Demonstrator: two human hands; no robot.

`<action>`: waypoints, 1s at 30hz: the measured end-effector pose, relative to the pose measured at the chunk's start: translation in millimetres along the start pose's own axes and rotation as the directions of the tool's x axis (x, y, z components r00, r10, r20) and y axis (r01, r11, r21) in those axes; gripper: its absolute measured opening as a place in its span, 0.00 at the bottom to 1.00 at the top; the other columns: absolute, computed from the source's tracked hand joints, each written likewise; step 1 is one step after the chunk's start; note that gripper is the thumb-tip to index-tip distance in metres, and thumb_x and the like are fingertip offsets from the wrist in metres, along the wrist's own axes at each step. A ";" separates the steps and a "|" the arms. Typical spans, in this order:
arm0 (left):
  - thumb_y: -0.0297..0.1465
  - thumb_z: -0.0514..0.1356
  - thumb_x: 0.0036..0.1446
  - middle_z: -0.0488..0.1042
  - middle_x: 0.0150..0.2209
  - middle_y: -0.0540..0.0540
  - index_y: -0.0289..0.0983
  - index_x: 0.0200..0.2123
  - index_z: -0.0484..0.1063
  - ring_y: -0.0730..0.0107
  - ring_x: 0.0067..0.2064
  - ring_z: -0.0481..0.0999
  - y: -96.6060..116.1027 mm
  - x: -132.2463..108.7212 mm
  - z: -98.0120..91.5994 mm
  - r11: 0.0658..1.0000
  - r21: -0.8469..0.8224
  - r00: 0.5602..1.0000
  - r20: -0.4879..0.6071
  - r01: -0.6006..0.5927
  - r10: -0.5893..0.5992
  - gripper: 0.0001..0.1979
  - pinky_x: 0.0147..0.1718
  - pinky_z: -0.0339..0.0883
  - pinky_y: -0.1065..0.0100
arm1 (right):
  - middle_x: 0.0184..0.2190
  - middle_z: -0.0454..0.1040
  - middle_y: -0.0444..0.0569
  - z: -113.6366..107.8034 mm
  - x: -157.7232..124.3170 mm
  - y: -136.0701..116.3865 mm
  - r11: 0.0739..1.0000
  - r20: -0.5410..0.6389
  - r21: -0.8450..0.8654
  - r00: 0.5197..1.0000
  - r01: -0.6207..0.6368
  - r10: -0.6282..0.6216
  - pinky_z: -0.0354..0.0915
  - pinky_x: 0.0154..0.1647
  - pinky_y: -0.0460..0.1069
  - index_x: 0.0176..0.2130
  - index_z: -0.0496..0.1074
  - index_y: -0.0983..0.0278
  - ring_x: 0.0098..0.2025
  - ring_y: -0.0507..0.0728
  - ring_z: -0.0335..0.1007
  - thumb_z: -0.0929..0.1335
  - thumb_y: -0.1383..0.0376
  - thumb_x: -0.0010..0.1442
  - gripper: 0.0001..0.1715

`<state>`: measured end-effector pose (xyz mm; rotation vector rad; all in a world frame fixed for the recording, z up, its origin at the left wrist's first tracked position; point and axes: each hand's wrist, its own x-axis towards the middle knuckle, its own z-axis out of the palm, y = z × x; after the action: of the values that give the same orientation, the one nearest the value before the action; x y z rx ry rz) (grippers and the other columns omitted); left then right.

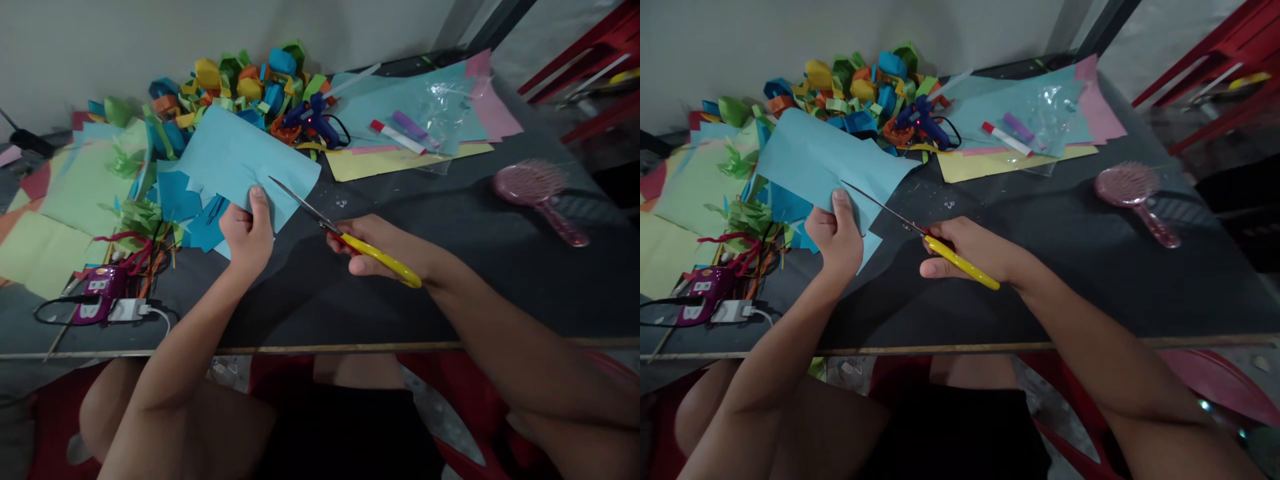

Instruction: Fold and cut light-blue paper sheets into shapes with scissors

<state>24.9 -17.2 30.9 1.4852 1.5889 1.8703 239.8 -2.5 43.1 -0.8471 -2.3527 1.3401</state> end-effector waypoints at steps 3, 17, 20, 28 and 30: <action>0.42 0.59 0.62 0.47 0.13 0.56 0.38 0.16 0.47 0.79 0.17 0.51 -1.6 -0.3 0.0 1.000 0.008 1.000 -0.024 -0.002 0.002 0.29 0.18 0.47 0.68 | 0.27 0.63 0.45 -0.3 0.0 0.4 1.000 -0.005 -0.017 1.000 0.006 -0.006 0.51 0.26 0.47 0.32 0.65 0.66 0.27 0.50 0.53 0.58 0.26 0.47 0.46; 0.42 0.59 0.62 0.45 0.15 0.55 0.38 0.16 0.46 0.80 0.17 0.50 -4.2 1.0 0.6 0.998 -0.057 1.000 0.002 -0.031 0.031 0.30 0.17 0.44 0.68 | 0.23 0.57 0.41 1.5 -1.2 3.2 0.997 -0.056 -0.066 0.998 -0.036 0.033 0.48 0.25 0.47 0.31 0.63 0.63 0.25 0.49 0.48 0.62 0.27 0.47 0.42; 0.41 0.60 0.62 0.46 0.14 0.56 0.38 0.16 0.46 0.80 0.17 0.50 -5.8 0.8 0.9 0.998 -0.054 1.000 -0.009 -0.020 0.019 0.30 0.17 0.45 0.68 | 0.23 0.57 0.41 2.8 -0.6 5.3 0.997 -0.078 -0.079 0.997 -0.013 0.007 0.47 0.25 0.47 0.29 0.62 0.63 0.26 0.49 0.47 0.61 0.28 0.48 0.41; 0.44 0.61 0.60 0.45 0.14 0.55 0.38 0.16 0.45 0.79 0.18 0.47 -1.9 2.0 0.3 0.999 -0.017 0.999 -0.029 -0.033 0.033 0.31 0.17 0.44 0.67 | 0.24 0.58 0.41 3.4 -1.1 4.4 0.999 -0.102 -0.053 0.995 -0.008 0.002 0.45 0.25 0.48 0.28 0.62 0.64 0.26 0.49 0.46 0.62 0.29 0.49 0.40; 0.45 0.60 0.60 0.46 0.14 0.55 0.38 0.16 0.45 0.79 0.18 0.48 -0.7 1.7 -0.1 1.000 0.002 1.000 -0.009 -0.025 0.025 0.32 0.17 0.45 0.67 | 0.24 0.57 0.41 2.7 -1.5 3.5 0.999 -0.105 -0.046 0.994 -0.010 0.005 0.45 0.25 0.48 0.28 0.62 0.64 0.26 0.49 0.46 0.63 0.30 0.49 0.40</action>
<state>23.8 -15.7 31.2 1.5062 1.5841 1.8920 240.8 -3.9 38.7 -0.9174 -2.3102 1.2174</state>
